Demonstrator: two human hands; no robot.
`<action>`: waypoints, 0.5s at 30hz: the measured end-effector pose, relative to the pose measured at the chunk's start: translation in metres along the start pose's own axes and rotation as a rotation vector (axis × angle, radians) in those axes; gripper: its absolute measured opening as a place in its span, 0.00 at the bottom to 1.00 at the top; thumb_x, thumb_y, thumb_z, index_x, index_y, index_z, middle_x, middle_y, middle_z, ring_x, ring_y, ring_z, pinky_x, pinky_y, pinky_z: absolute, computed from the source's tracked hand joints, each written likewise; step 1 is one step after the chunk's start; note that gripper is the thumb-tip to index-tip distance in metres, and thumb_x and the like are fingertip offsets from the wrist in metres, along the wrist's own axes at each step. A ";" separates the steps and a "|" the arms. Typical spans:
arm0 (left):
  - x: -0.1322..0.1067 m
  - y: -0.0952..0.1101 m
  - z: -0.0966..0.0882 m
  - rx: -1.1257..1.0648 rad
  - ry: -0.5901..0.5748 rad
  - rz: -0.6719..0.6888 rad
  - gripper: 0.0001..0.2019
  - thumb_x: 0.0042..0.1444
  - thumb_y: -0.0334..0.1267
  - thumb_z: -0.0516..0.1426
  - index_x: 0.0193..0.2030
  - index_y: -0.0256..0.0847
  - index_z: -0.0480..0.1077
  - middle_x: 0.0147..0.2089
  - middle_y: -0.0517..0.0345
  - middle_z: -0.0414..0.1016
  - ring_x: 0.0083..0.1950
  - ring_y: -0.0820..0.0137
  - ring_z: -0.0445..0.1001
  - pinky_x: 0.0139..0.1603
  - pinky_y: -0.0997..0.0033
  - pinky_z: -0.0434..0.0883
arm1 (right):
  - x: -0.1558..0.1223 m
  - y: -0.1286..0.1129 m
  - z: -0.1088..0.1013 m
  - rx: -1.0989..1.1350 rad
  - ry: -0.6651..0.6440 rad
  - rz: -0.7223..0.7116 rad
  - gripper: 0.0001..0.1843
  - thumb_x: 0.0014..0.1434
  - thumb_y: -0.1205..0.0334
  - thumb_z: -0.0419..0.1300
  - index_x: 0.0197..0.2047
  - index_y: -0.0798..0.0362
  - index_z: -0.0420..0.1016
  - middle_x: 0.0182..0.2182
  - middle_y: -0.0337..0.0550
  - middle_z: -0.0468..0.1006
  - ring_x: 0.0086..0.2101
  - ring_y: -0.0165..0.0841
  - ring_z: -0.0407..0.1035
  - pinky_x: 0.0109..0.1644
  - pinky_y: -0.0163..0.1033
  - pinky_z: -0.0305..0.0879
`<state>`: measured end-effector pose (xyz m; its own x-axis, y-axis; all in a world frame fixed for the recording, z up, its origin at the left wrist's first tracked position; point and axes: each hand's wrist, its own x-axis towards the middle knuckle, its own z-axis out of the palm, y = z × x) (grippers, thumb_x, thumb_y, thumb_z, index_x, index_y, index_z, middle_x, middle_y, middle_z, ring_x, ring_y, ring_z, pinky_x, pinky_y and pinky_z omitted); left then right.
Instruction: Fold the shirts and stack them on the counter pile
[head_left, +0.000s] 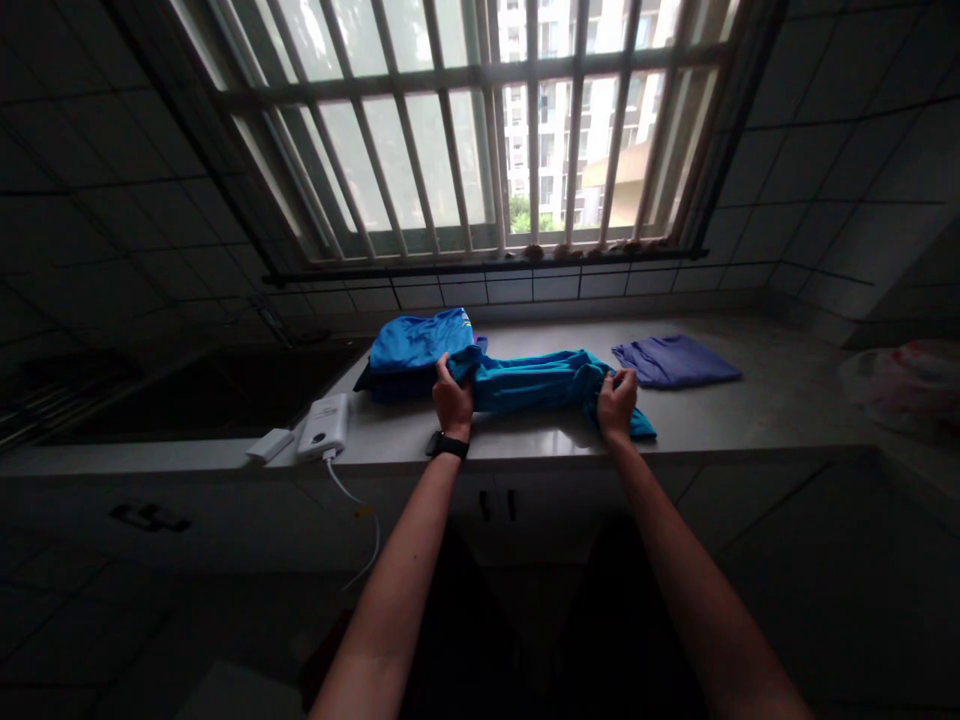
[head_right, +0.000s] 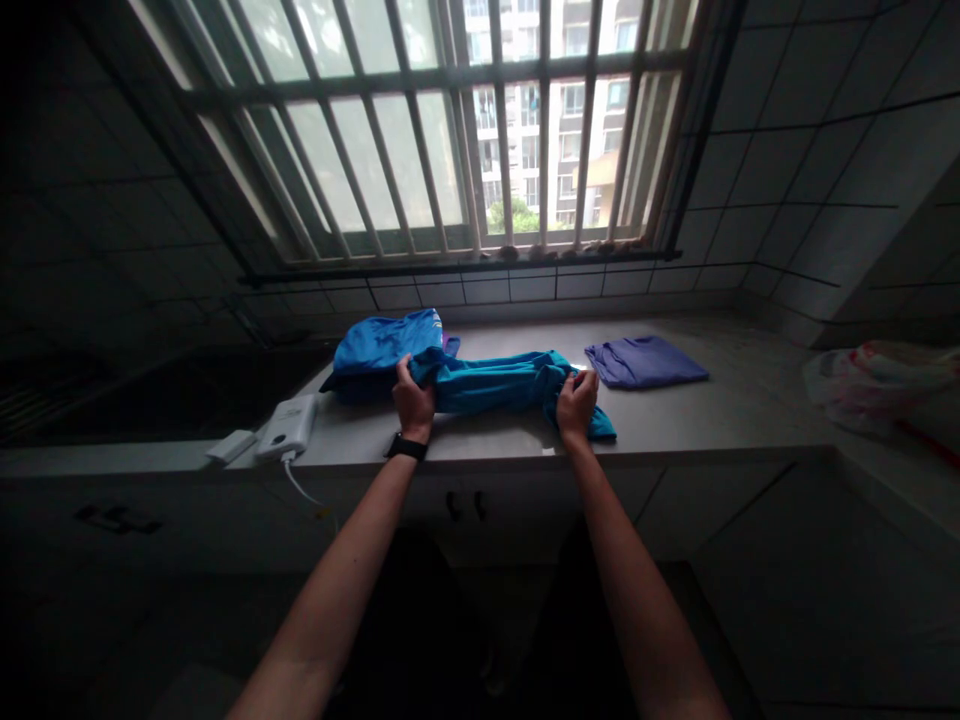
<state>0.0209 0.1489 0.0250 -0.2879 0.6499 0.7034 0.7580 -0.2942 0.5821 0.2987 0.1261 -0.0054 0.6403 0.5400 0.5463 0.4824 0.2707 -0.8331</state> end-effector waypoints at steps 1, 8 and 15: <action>0.000 0.001 0.000 -0.003 0.018 0.024 0.24 0.62 0.35 0.55 0.64 0.35 0.61 0.53 0.39 0.78 0.55 0.53 0.78 0.53 0.56 0.74 | 0.000 0.000 0.000 0.002 0.013 -0.012 0.07 0.60 0.64 0.52 0.33 0.46 0.55 0.33 0.41 0.66 0.40 0.39 0.64 0.52 0.48 0.63; -0.010 0.021 -0.007 0.116 -0.223 0.494 0.33 0.53 0.34 0.57 0.68 0.40 0.61 0.67 0.42 0.67 0.69 0.53 0.64 0.68 0.50 0.62 | -0.008 -0.012 -0.010 -0.045 -0.071 -0.189 0.19 0.47 0.77 0.46 0.37 0.51 0.72 0.42 0.49 0.73 0.48 0.41 0.66 0.57 0.49 0.61; -0.013 0.018 0.006 0.211 -0.620 0.536 0.20 0.57 0.39 0.60 0.57 0.39 0.70 0.53 0.45 0.79 0.55 0.57 0.77 0.57 0.57 0.68 | -0.012 -0.017 -0.014 -0.129 -0.130 -0.185 0.18 0.53 0.72 0.49 0.31 0.50 0.80 0.47 0.50 0.77 0.51 0.45 0.66 0.58 0.54 0.61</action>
<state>0.0421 0.1395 0.0239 0.4678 0.7449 0.4757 0.8117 -0.5751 0.1024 0.2908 0.1041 0.0037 0.4557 0.5910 0.6656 0.6619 0.2750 -0.6974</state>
